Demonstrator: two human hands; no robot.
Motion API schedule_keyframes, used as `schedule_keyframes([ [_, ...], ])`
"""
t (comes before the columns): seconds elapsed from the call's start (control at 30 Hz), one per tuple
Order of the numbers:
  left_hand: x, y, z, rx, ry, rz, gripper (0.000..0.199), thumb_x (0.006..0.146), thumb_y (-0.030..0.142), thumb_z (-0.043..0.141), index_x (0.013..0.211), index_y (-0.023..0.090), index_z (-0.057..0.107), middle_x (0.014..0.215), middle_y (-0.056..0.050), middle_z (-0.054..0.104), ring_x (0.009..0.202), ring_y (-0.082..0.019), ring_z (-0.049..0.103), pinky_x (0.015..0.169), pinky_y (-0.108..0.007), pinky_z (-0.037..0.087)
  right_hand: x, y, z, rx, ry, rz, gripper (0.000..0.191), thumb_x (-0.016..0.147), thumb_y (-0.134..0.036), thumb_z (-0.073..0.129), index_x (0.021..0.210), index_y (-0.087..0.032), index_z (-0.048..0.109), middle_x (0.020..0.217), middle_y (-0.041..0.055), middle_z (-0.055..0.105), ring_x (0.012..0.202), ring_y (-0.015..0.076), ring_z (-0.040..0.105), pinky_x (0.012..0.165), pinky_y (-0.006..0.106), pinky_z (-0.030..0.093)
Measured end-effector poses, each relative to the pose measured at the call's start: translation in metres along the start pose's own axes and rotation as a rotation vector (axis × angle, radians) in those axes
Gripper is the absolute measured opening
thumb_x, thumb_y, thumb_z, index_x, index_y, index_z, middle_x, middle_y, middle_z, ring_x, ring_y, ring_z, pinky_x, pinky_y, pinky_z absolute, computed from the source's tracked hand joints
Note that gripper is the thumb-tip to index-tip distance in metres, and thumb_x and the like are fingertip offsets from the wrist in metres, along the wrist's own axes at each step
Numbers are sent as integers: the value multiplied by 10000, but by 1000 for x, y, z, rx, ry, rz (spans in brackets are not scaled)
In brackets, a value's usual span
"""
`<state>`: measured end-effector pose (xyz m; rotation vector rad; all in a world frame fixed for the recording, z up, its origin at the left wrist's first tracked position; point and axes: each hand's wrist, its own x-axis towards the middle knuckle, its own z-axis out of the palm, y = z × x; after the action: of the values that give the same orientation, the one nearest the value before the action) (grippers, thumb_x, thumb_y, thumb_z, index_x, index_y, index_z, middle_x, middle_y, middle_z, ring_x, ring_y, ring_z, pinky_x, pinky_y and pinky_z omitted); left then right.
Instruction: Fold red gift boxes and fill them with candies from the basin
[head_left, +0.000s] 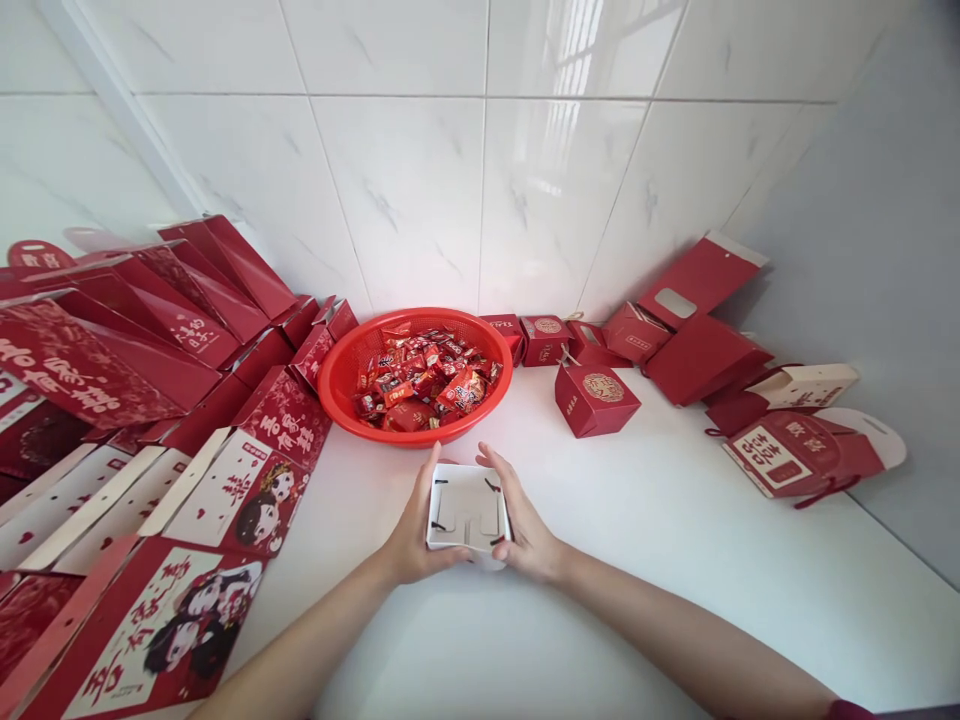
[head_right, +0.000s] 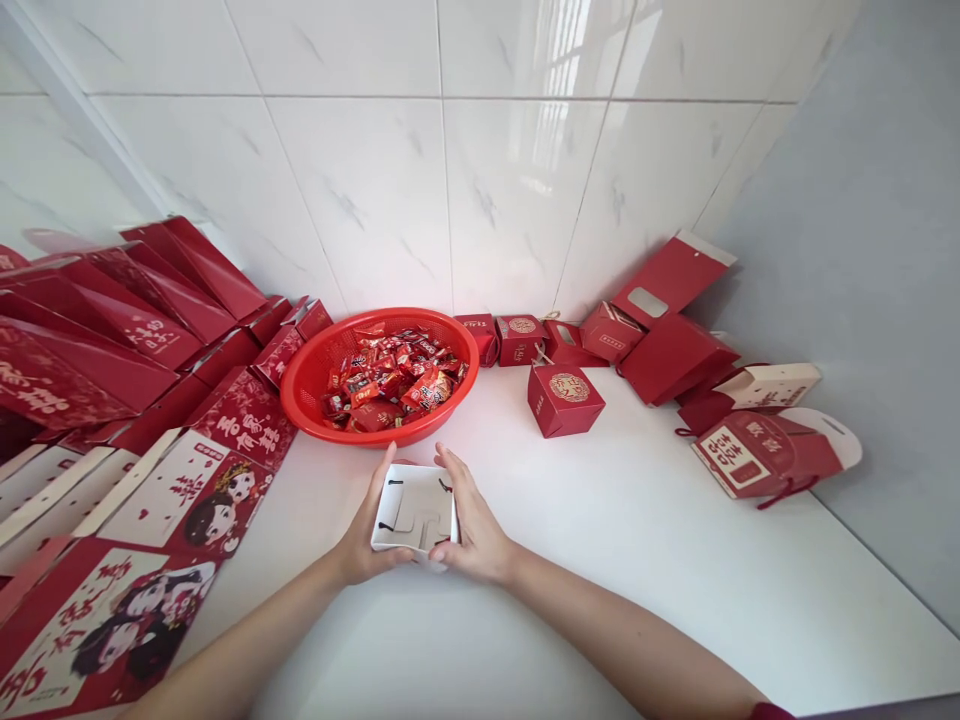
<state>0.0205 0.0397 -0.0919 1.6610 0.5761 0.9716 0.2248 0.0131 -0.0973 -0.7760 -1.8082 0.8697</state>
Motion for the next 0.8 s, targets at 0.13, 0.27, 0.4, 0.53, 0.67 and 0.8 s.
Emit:
schedule_keyframes([
  [0.13, 1, -6, -17, -88, -8, -16, 1237, 627, 615, 815, 1544, 330, 35, 1451, -147, 312, 1329, -379, 404, 1078, -535, 376, 9, 1, 14, 40, -25, -28, 1182, 701, -875, 493, 1568, -264, -28, 1597, 159, 111, 1453, 354, 227, 1163, 534, 259],
  [0.27, 1, -9, -32, 3, 3, -15, 1173, 625, 594, 824, 1524, 297, 132, 1441, -162, 374, 1326, -382, 417, 1090, -541, 358, 12, 4, 24, 56, -15, -24, 1291, 618, -864, 602, 1564, -285, -59, 1596, 154, 91, 1454, 357, 219, 1164, 535, 254],
  [0.4, 2, -5, -32, -12, -26, -4, 1186, 659, 582, 802, 1541, 267, 74, 1438, -175, 403, 1318, -375, 445, 1098, -551, 357, 6, 8, 22, 29, 34, 74, 1333, 620, -728, 749, 1550, -315, -113, 1591, 155, 108, 1423, 335, 297, 1139, 509, 311],
  [0.53, 3, 0, -25, -100, -104, -37, 1207, 653, 562, 823, 1552, 289, 64, 1488, -169, 368, 1381, -376, 387, 1139, -569, 304, -1, 12, 14, 31, 62, 159, 1297, 681, -646, 763, 1546, -291, -135, 1466, 157, 314, 1338, 307, 420, 1120, 494, 335],
  [0.67, 1, -1, -19, -163, -187, -93, 1330, 565, 449, 912, 1547, 338, 23, 1519, -166, 344, 1401, -380, 371, 1137, -589, 303, -7, 16, 8, 41, 55, 167, 1344, 625, -660, 793, 1554, -289, -104, 1378, 141, 366, 1279, 319, 457, 1097, 488, 355],
  [0.8, -1, -3, -18, -99, -184, -121, 1276, 579, 368, 915, 1529, 297, 66, 1460, -179, 413, 1359, -377, 430, 1118, -589, 328, -9, 16, 6, 55, 23, 157, 1325, 630, -646, 795, 1553, -306, -93, 1300, 117, 413, 1197, 308, 510, 1048, 480, 401],
])
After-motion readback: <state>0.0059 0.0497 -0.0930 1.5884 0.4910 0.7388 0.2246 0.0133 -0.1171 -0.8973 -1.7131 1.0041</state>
